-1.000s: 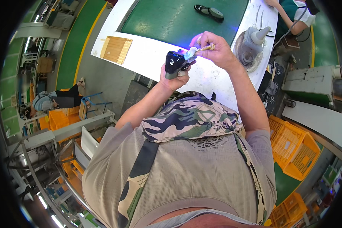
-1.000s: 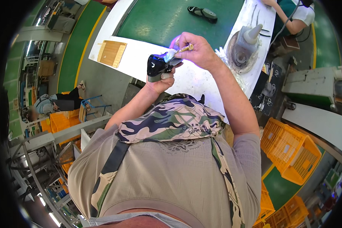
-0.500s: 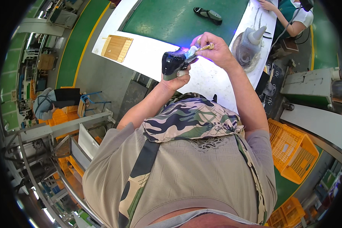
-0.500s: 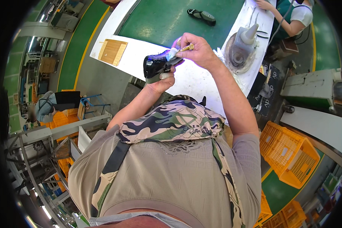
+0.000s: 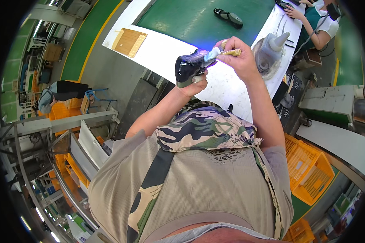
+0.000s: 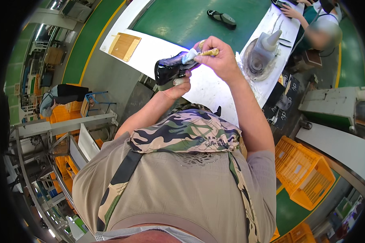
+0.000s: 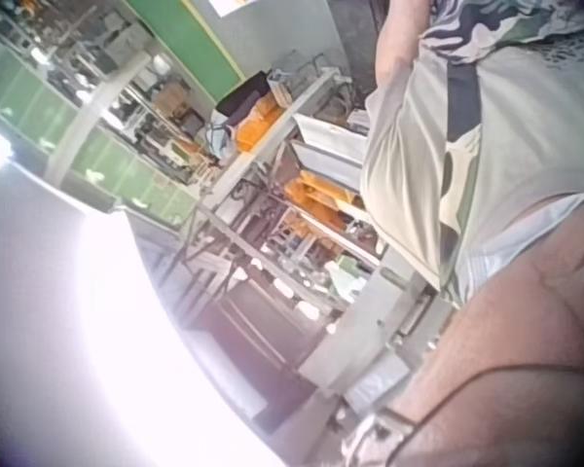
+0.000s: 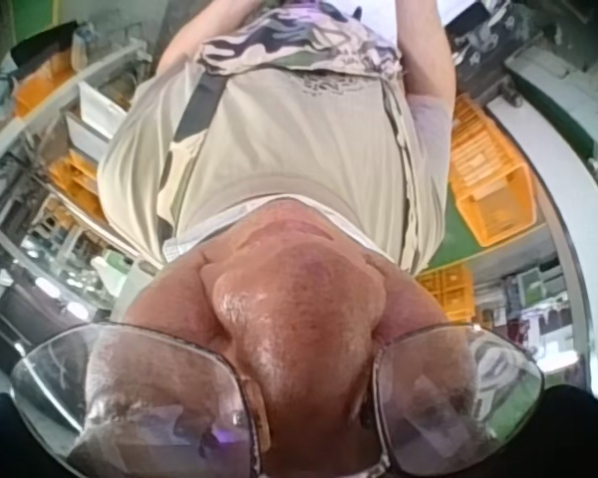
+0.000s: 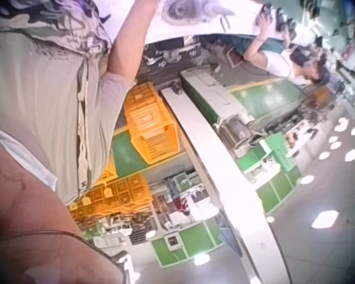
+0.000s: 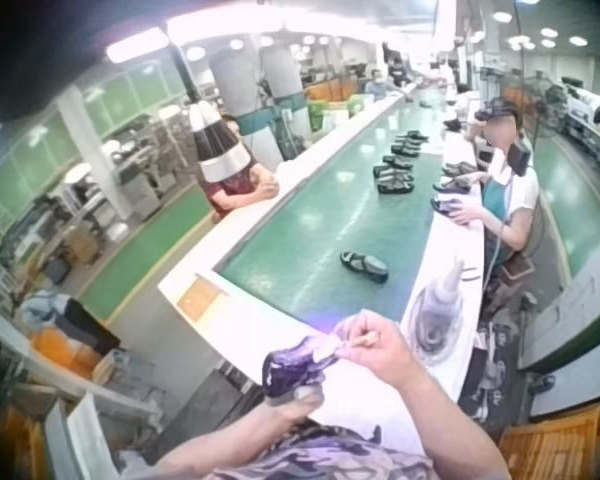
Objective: Cleaning and inspecting shoes at a manufacturing station using a cloth and a specialized tool.
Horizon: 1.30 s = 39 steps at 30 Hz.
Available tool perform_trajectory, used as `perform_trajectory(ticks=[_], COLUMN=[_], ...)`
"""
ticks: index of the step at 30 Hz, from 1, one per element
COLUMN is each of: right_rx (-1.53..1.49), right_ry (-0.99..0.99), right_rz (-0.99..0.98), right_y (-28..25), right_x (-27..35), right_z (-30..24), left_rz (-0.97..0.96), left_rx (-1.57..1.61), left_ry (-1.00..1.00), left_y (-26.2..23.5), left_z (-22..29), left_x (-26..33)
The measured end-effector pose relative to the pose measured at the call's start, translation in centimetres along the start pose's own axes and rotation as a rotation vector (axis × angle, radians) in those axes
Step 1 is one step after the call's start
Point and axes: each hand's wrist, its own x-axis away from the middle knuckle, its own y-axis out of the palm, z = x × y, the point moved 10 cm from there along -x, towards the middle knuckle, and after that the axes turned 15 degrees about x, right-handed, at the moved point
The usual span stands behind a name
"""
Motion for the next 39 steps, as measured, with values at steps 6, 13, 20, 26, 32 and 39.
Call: perform_trajectory(ticks=[6, 13, 20, 26, 32, 39], right_rx=[0.128, -0.048, -0.229, -0.265, -0.259, -0.224], right_ry=[0.014, 0.083, 0.322, 0.493, 0.574, 0.601], right_rz=[-0.06, 0.09, 0.119, 0.063, -0.029, -0.161], right_y=[2.8, 5.0, 7.9, 11.9, 16.6, 21.3], right_x=[-0.7, -1.7, -1.1, -0.7, -2.1, -4.5], right_z=[0.2, 2.6, 11.9, 18.1, 21.4, 21.8], left_rz=[0.026, -0.03, -0.066, 0.169, 0.778, 1.59], left_rx=[0.011, -0.119, -0.266, -0.54, -0.65, -0.283], left_ry=[0.06, 0.25, 0.703, 1.249, 1.734, 2.023], left_y=[-2.3, 0.9, 5.7, 10.0, 9.4, 3.7], left_z=[2.4, 6.9, 16.0, 22.4, 23.3, 10.5], left_x=[1.3, 7.7, 22.4, 40.9, 66.0, 92.1])
